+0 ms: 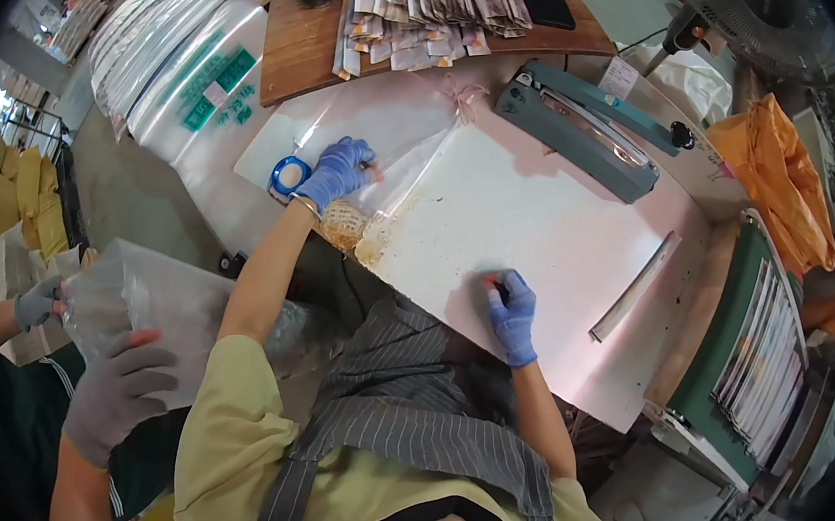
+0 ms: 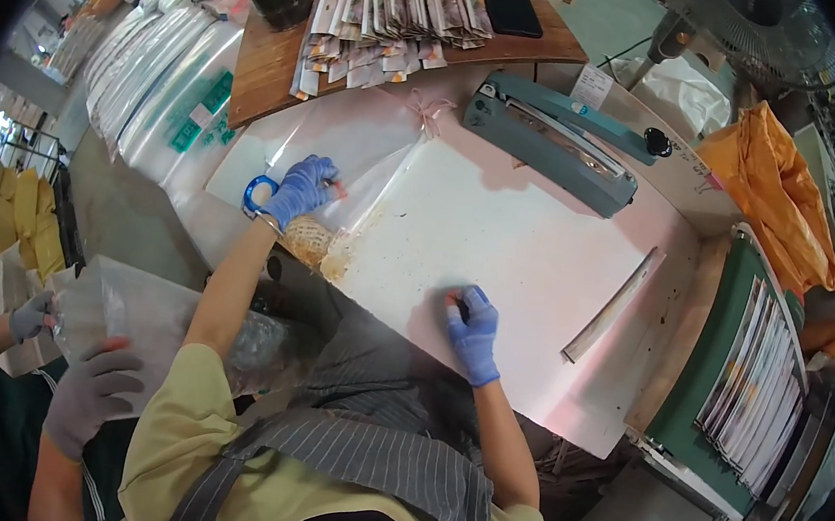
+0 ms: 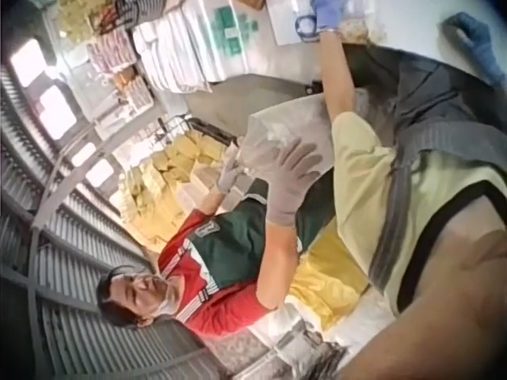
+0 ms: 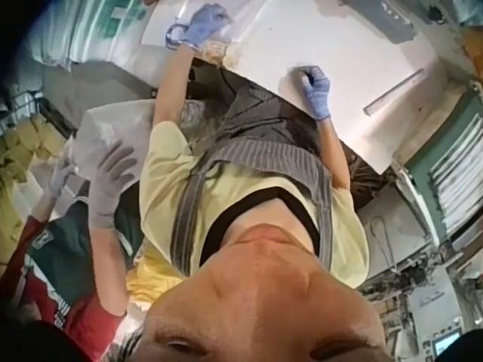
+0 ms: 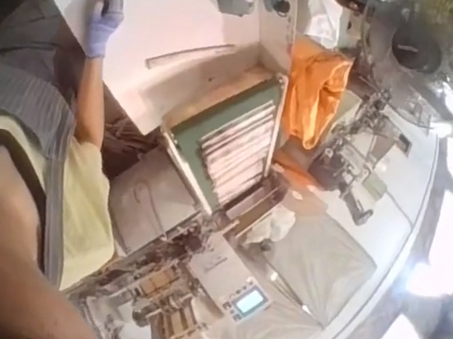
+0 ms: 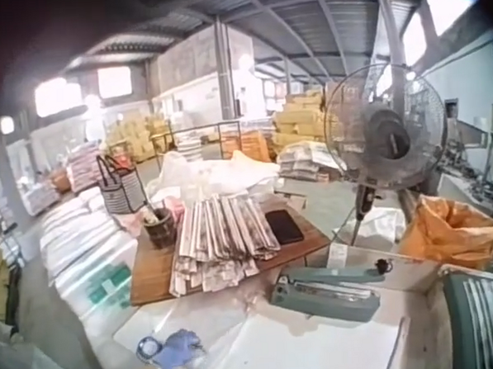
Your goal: Bundling incense sticks, placing them into plastic bags, and sealing the bags using a heat sealer.
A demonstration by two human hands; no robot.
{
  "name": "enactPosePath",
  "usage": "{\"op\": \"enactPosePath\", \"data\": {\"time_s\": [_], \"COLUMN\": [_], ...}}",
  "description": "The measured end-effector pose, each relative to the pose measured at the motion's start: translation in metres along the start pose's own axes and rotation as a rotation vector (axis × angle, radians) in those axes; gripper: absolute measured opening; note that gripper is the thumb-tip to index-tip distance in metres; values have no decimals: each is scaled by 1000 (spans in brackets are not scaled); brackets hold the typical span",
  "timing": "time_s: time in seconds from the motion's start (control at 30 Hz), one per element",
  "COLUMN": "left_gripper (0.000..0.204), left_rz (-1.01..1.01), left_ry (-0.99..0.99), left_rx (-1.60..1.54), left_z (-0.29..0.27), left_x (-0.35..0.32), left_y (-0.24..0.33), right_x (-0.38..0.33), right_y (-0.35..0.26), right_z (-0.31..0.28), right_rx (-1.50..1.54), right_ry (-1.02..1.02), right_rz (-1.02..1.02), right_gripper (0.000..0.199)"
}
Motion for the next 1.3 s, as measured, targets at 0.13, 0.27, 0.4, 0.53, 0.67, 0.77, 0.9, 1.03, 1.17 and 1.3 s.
{"op": "enactPosePath", "data": {"time_s": [0.13,0.27,0.4,0.53,0.67,0.77,0.9,1.03,1.17,1.3], "left_gripper": [21,25,16,14,15,15,14,12,12,7], "left_rz": [-105,527,28,60,79,101,48,48,-41,15], "left_ry": [155,-4,-21,124,246,185,319,631,601,313], "left_rx": [-808,-134,-790,-234,-174,-651,-553,-405,-661,-1015], "left_z": [28,9,1,-2,18,35,4,-31,-27,18], "left_x": [10,-9,-3,-3,11,16,17,9,5,9], "left_y": [-41,49,25,14,36,65,84,54,46,87], "right_x": [33,42,39,42,72,101,123,120,114,115], "right_y": [6,11,6,3,-26,-39,-27,-40,-36,-40], "right_z": [43,54,56,60,75,90,80,57,51,62], "right_rx": [77,101,81,131,51,31,280,166,188,395], "right_ry": [-123,-124,-130,-96,-37,-8,67,129,97,26], "right_rz": [-21,-34,-79,-72,-190,-49,-31,-121,-86,54], "right_gripper": [9,8,8,8,11,13,13,7,11,13]}}
Point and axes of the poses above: each hand's wrist, its own x-axis towards the middle knuckle, its own z-axis out of the palm, y = z × x, the point moved 6 cm from there along x, towards the middle knuckle, and after that the axes turned 5 degrees about -y, right-handed, at the moved point
